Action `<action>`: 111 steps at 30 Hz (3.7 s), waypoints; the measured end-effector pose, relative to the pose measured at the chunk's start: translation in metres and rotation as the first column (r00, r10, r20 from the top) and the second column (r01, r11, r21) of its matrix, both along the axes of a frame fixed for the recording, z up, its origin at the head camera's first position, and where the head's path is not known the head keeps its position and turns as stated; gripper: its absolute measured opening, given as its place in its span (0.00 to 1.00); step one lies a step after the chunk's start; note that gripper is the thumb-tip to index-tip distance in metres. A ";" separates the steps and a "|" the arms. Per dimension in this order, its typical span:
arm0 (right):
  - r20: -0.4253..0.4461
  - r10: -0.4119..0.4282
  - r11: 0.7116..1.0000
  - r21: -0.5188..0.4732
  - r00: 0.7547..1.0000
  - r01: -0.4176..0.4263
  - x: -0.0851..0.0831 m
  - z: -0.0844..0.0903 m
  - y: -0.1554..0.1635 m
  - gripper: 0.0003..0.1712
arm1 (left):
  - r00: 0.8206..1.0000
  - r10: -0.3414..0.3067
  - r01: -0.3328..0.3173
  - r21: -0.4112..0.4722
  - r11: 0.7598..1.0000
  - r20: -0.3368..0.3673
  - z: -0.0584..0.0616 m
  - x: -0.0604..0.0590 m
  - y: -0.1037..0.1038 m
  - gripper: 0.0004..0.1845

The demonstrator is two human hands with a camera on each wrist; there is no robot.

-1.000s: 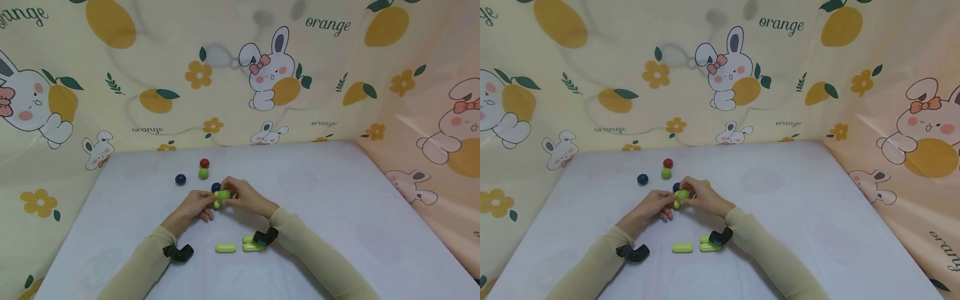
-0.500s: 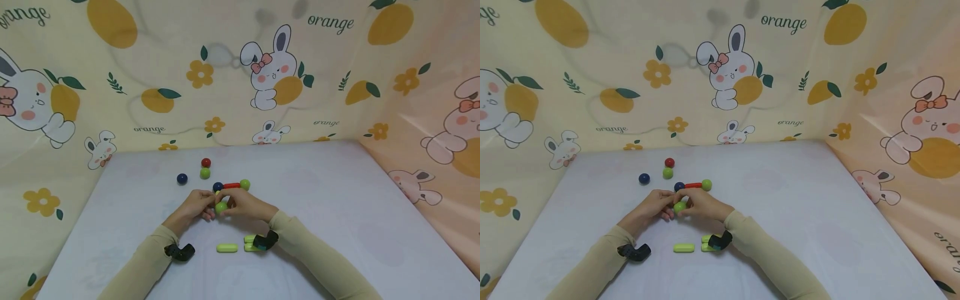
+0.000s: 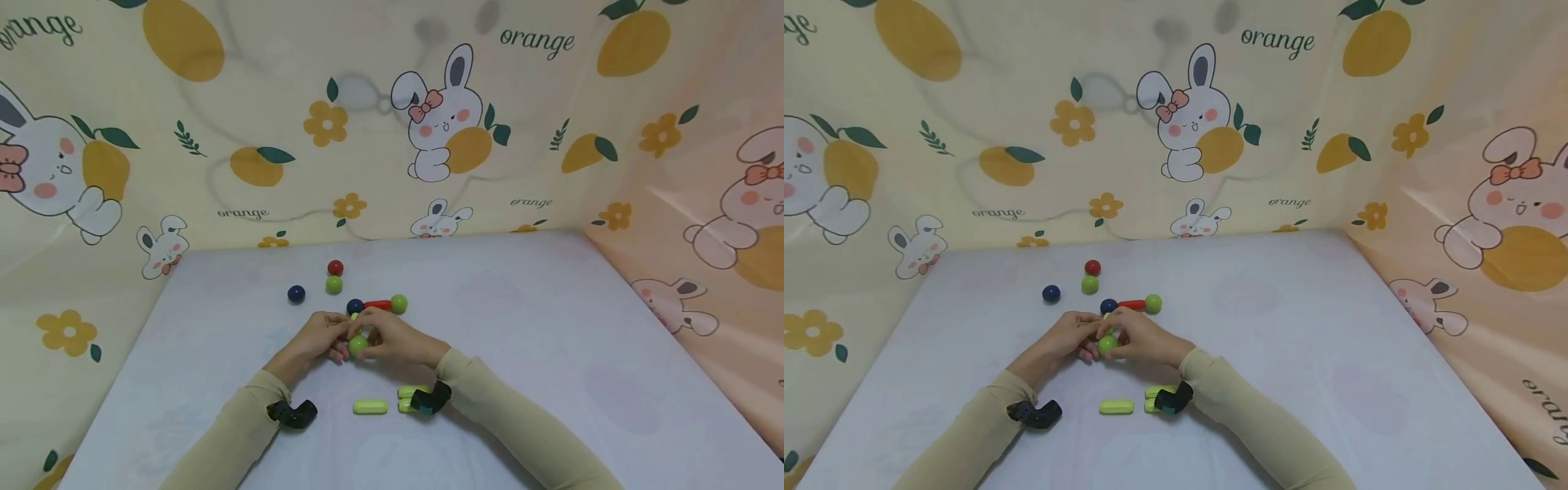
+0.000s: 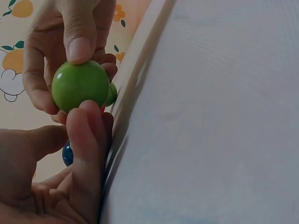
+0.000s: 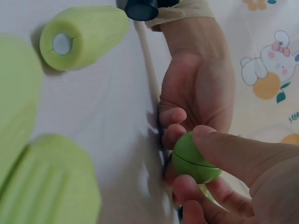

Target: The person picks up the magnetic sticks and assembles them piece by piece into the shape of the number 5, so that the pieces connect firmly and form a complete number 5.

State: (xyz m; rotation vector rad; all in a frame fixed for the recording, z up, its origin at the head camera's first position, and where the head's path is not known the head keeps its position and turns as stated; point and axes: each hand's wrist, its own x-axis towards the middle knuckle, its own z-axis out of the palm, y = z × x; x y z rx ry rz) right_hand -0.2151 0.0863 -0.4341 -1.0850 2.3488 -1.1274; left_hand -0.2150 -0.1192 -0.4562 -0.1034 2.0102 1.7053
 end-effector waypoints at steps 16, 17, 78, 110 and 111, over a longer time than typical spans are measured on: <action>0.024 -0.027 1.000 0.016 0.999 0.026 0.001 -0.003 -0.005 0.16 | 1.000 -0.013 0.013 -0.014 1.000 0.011 0.000 -0.002 -0.002 0.23; 0.024 -0.028 0.999 0.018 0.999 0.027 0.002 -0.002 -0.005 0.16 | 1.000 -0.015 0.016 -0.018 1.000 0.012 0.001 -0.002 -0.002 0.23; 0.271 0.166 0.956 0.191 0.948 -0.222 0.018 0.008 0.085 0.17 | 0.819 -0.485 0.280 -0.527 0.803 -0.305 0.020 0.008 -0.012 0.37; 0.132 0.061 0.963 0.251 0.989 -0.093 0.007 0.013 0.072 0.04 | 0.835 -0.449 0.231 -0.537 0.811 -0.319 0.017 0.008 -0.007 0.37; 0.128 0.051 0.966 0.245 0.990 -0.082 0.004 0.012 0.070 0.04 | 0.834 -0.450 0.232 -0.538 0.811 -0.319 0.017 0.007 -0.007 0.37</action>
